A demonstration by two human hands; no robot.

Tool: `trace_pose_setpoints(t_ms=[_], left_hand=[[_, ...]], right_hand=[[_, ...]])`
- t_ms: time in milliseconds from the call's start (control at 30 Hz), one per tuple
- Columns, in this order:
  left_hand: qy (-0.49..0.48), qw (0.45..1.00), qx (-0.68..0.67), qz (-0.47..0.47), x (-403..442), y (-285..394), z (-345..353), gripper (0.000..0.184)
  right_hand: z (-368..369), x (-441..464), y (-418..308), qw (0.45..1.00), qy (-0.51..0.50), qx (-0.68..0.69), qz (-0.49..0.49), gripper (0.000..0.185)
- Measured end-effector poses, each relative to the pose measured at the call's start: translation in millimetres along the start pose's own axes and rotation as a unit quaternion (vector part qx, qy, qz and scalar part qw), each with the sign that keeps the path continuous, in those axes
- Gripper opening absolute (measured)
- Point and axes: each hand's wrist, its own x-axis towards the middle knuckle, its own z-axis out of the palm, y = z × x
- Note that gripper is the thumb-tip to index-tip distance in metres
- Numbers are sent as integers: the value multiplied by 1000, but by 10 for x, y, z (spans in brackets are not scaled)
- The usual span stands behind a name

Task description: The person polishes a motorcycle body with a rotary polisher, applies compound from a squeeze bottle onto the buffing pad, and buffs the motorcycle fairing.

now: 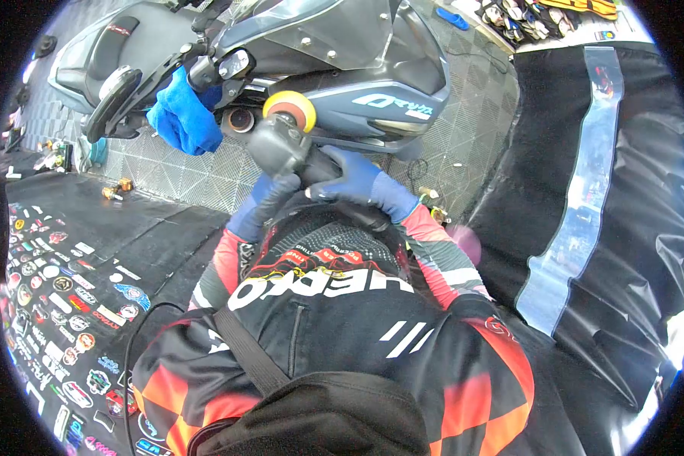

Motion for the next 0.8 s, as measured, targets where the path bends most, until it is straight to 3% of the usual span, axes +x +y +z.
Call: trace_pose_setpoints(t_ms=[67,133,200,267,333,400,467,567,667,733,800], left_hand=[[-11,997,-60,-56,58,-223,36,77],[0,998,43,-42,116,-315,210,74],[-5,998,30,-49,209,-397,356,71],[-32,978,192,-79,302,-420,465,78],[-41,975,202,-77,402,-428,644,75],[-69,961,230,-139,553,-453,789,71],[-84,962,225,-127,709,-489,979,70],[-120,962,200,-141,990,-590,1238,68],[-152,956,176,-181,1333,-813,1457,68],[-169,948,175,-205,1542,-1002,1562,67],[-161,944,185,-220,1737,-1249,1650,68]], right_hand=[[-155,-38,152,1000,-5,-15,-26,95],[-326,-129,207,997,-77,20,-20,94],[-390,-207,508,996,-73,47,-35,92],[-432,-270,754,985,-80,145,-53,91],[-499,-372,917,969,-97,226,-36,90],[-580,-484,1007,940,-86,329,-29,86],[-655,-559,1306,945,-79,317,-7,82],[-709,-712,1690,901,-56,428,29,79],[-686,-784,2194,853,-26,520,-26,77],[-718,-883,2302,828,58,557,-24,75],[-800,-924,2511,801,24,593,-81,77]])
